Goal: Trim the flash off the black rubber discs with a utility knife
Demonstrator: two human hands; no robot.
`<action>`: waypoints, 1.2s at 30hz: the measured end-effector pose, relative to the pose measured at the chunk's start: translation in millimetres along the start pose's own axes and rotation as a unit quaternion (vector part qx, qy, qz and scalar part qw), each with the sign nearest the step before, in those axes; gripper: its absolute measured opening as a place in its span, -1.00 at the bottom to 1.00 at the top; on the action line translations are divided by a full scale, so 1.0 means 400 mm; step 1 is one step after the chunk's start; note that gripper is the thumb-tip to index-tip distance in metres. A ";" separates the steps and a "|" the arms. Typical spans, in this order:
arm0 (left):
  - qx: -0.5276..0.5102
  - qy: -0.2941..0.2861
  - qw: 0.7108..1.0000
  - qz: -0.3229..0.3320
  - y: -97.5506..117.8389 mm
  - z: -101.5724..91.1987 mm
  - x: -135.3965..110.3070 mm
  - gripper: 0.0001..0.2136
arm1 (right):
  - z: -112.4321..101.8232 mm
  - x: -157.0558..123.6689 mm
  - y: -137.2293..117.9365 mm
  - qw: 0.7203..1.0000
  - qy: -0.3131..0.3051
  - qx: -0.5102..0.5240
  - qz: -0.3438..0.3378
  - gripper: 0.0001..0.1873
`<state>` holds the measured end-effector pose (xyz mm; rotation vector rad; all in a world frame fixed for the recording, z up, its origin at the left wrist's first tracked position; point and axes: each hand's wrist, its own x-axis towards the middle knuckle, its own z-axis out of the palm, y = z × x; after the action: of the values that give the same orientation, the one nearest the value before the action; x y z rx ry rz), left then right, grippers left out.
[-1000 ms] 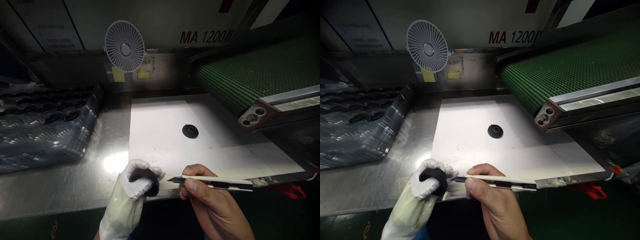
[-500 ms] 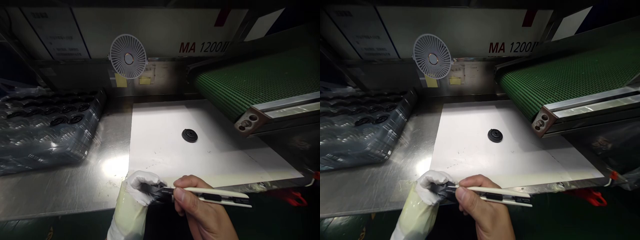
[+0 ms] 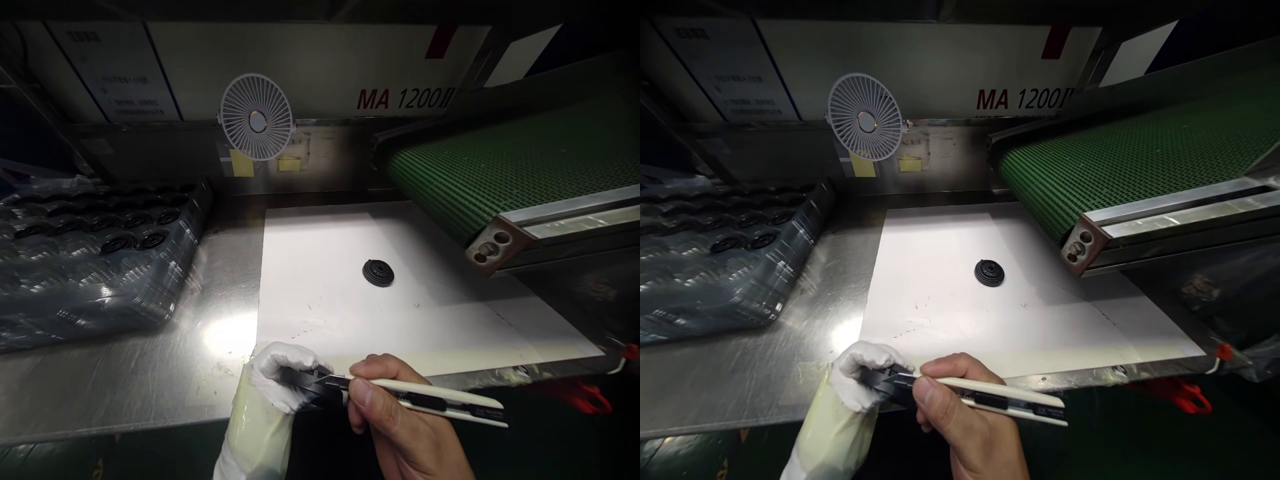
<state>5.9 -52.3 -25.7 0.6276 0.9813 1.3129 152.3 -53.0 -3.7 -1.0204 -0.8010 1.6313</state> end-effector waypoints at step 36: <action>-0.002 -0.144 0.985 -0.090 0.014 0.020 0.005 -0.76 | -0.047 0.065 -0.054 0.985 -0.154 -0.003 0.083 -0.74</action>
<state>10.0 -48.3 -17.6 0.6880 0.7783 1.0315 174.7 -21.6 1.2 -0.8681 -0.9452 1.9611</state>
